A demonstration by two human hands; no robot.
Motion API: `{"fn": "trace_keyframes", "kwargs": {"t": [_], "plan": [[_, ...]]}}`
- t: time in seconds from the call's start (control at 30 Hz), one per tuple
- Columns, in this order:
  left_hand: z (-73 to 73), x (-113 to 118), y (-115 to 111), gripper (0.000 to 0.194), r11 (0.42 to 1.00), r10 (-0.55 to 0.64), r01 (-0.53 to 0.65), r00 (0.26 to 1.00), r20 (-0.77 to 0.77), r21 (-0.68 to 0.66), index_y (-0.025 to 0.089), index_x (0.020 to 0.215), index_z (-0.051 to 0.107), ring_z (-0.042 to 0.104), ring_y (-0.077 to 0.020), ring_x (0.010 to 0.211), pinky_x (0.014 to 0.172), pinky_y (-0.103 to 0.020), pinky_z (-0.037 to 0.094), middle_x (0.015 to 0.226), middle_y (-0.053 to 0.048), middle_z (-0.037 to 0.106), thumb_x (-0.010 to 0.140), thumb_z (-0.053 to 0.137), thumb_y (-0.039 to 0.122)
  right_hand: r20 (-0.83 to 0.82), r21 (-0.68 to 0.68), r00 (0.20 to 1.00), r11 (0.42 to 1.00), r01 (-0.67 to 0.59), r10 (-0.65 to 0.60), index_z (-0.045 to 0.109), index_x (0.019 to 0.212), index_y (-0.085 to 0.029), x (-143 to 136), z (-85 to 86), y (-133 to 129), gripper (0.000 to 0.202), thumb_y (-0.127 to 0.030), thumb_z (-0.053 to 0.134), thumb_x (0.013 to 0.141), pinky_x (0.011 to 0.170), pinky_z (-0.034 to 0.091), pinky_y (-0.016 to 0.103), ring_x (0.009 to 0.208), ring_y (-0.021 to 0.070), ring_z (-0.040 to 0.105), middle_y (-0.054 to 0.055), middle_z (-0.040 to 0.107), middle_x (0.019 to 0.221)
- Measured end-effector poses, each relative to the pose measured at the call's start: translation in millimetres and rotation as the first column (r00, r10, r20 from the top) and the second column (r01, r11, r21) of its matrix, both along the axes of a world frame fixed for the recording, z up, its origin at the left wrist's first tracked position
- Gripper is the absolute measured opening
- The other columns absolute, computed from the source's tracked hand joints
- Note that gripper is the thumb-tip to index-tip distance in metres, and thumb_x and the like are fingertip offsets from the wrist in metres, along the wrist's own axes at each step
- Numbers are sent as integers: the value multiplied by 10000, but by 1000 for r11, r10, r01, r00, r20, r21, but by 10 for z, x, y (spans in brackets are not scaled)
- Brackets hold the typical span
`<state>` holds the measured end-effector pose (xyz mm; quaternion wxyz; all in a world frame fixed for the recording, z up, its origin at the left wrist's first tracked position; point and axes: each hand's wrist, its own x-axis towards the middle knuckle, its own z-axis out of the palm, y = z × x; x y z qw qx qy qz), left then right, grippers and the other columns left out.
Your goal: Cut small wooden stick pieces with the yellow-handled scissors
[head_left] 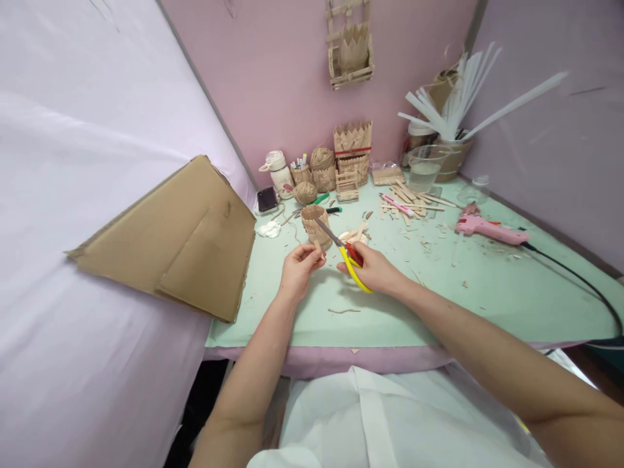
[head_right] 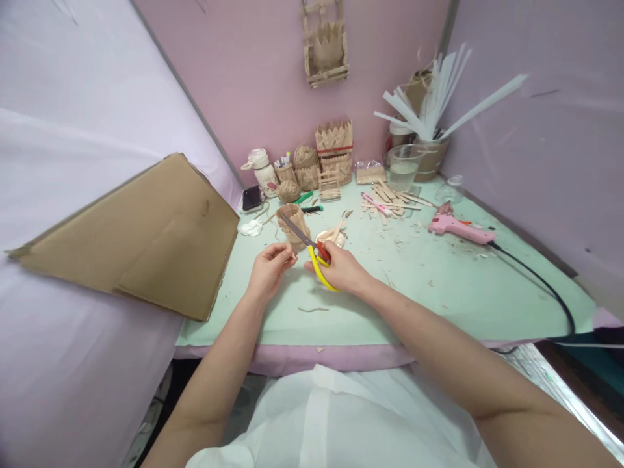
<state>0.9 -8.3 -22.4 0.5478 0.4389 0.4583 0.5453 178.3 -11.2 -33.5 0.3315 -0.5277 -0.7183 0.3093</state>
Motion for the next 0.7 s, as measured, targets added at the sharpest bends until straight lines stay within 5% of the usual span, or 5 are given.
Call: {"fn": "trace_keyframes", "kwargs": {"t": [0.3,0.7], "plan": [[33,-34,-9,205,995,43,-42,999,-15,96,154,764,596,547,-85,673,683,-243,464,713,4,593,641,683,293,231,-46,970,997,-63,72,437,849,-233,20,-12,-47,335,-517,563,722,528,280,253,607,158,473,11,568,751],[219,32,-61,184,999,-40,41,998,-39,25,141,754,595,554,-88,615,662,-263,480,666,-1,608,643,681,259,68,-168,979,969,-180,194,407,746,-218,66,204,-142,361,-567,501,764,567,337,257,628,140,436,-14,522,713]]}}
